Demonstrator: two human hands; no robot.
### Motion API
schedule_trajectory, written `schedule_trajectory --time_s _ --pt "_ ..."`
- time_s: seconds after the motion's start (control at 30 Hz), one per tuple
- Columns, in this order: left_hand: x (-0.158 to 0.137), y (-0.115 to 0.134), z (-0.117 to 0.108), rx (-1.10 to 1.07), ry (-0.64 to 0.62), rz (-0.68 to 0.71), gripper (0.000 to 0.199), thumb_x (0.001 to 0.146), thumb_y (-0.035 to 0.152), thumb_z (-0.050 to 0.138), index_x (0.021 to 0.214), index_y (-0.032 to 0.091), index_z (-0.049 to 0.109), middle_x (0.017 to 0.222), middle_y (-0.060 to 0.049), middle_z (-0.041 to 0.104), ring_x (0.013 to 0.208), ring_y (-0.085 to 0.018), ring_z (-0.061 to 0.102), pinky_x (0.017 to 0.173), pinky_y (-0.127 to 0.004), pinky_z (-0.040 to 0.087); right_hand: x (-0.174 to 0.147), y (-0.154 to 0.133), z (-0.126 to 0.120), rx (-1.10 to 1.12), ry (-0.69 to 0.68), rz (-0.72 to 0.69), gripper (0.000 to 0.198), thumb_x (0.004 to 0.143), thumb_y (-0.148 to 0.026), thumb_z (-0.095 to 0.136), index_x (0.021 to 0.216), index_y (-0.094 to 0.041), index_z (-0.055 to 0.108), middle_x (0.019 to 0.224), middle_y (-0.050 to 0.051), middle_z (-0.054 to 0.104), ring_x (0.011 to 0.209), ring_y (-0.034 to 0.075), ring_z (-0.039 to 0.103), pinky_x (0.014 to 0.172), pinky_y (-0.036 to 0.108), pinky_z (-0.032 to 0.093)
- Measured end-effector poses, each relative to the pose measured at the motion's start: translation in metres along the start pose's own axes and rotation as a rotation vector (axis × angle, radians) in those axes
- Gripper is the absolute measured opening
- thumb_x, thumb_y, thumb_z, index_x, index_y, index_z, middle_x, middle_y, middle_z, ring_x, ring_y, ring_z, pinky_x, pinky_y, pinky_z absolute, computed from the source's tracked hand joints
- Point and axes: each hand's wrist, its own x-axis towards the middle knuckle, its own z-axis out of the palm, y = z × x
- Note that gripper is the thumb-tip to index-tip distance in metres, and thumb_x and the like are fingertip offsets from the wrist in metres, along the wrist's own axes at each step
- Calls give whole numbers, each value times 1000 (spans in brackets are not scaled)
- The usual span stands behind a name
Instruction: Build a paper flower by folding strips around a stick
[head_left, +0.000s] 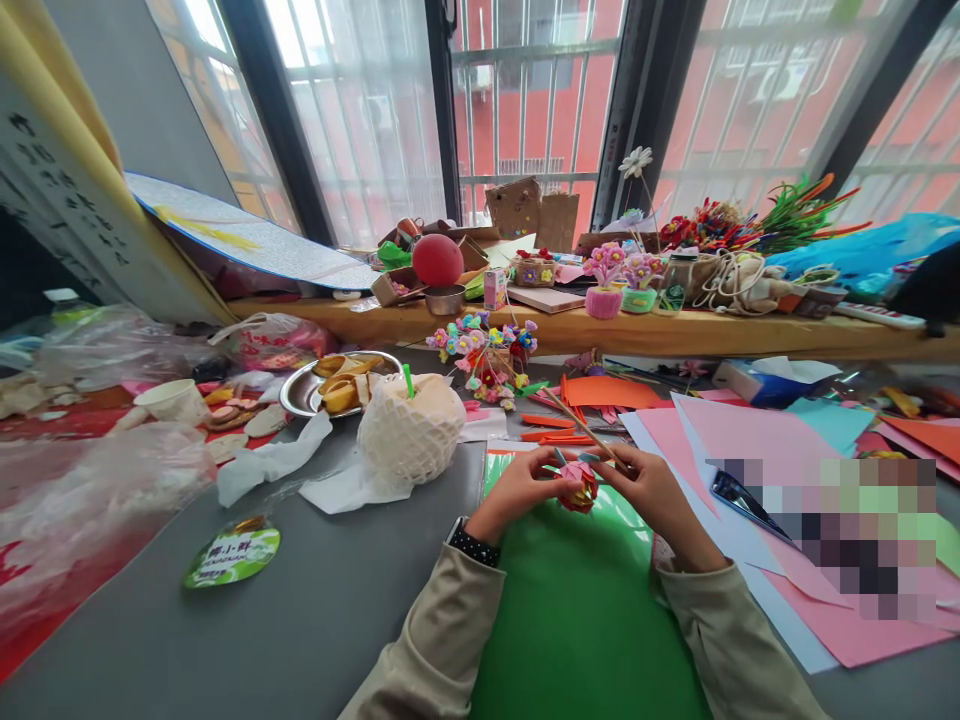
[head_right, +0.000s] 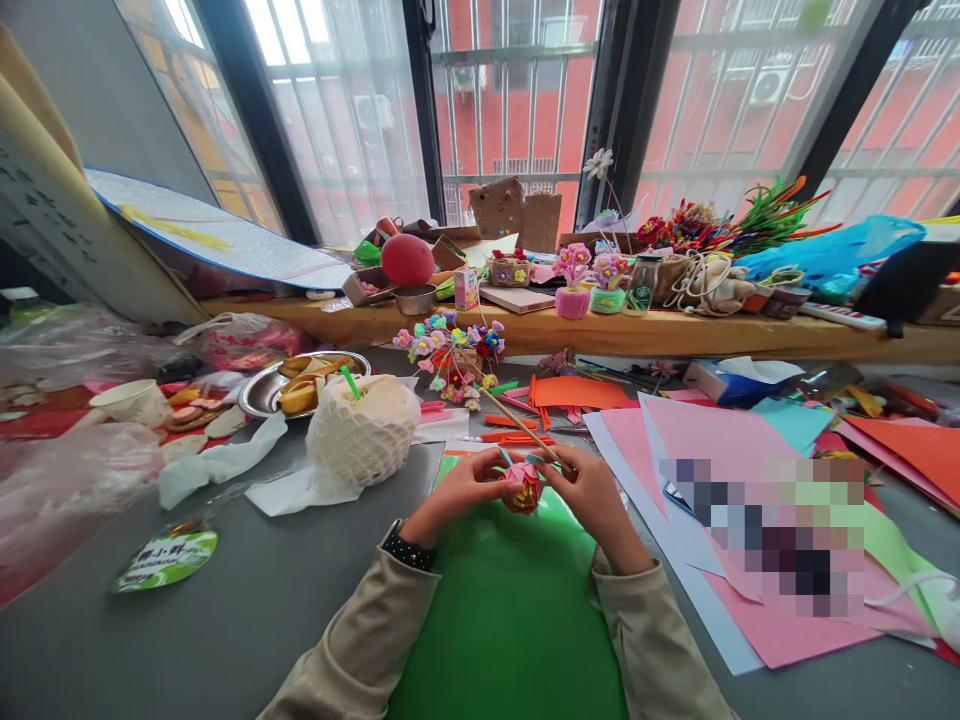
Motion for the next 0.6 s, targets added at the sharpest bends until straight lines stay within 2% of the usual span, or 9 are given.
schedule_trajectory --time_s 0.17,0.37,0.5,0.6 --pt "-1 2 1 31 3 26 41 58 34 66 93 13 57 90 -7 59 77 -15 57 71 -28 44 -1 -3 1 -84 27 8 28 73 -36 49 86 -15 63 74 4 65 56 14 51 49 23 37" --pt "-1 1 5 22 -5 30 41 62 36 63 96 14 53 94 -8 58 81 -17 57 71 -28 45 -3 -12 5 -205 131 -38 20 71 -31 50 77 -16 63 60 1 59 47 11 43 44 22 30" --pt "-2 0 7 -69 -30 -27 44 64 38 61 98 15 48 93 -9 57 76 -16 59 67 -29 47 -3 -11 7 -181 165 -24 21 72 -32 48 76 -16 61 61 1 58 46 10 41 43 21 29" --pt "-3 0 8 -43 35 12 40 63 37 62 93 14 49 90 -7 56 74 -16 59 67 -29 47 -2 -9 7 -113 134 -10 23 74 -34 47 81 -16 60 64 1 59 44 9 38 42 21 29"
